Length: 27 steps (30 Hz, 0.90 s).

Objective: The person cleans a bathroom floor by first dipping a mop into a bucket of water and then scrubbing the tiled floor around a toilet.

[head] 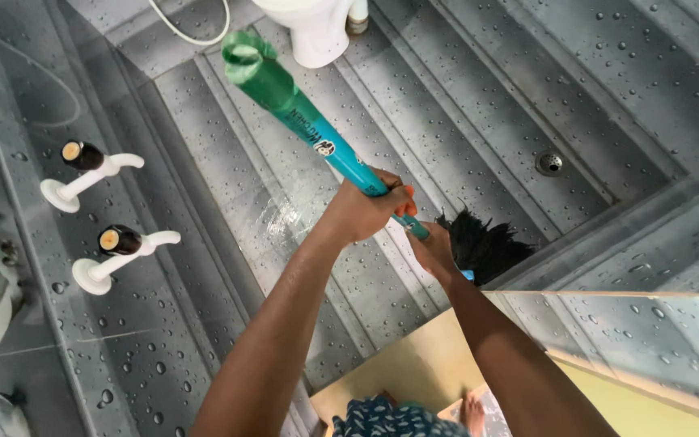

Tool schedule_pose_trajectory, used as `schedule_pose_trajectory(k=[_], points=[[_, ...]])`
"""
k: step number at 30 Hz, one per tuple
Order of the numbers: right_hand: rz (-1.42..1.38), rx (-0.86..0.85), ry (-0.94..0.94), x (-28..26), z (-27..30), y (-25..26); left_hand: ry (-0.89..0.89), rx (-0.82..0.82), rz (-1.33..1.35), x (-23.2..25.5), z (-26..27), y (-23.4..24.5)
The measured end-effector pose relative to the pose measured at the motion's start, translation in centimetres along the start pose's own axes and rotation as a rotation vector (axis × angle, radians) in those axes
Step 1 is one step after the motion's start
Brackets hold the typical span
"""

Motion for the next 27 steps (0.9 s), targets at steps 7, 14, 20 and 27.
schedule_pose_trajectory(k=[7, 14, 20, 27], points=[[0.073, 0.034, -0.021, 1.7, -1.1, 0.5, -0.082, 0.001, 0.133, -0.6, -1.0, -1.9], [0.105, 0.172, 0.114, 3.3, -3.4, 0.8, -0.2, 0.029, 0.38, -0.3, -3.6, -2.9], [-0.157, 0.046, -0.055, 2.3, -4.4, 1.1, -0.377, 0.125, 0.431, 0.5, -4.9, -2.4], [-0.052, 0.073, 0.145, 2.7, -2.6, 1.3, -0.368, 0.233, 0.413, 0.5, -2.0, -4.3]])
Point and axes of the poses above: each hand's wrist, its own z-axis away from the middle knuckle, its own y-axis out of the back of the hand, x = y × z, the point moved 5 cm from there along -z, towards the middle knuckle, and after that the axes turned 10 degrees about z, right-handed, at the moved point
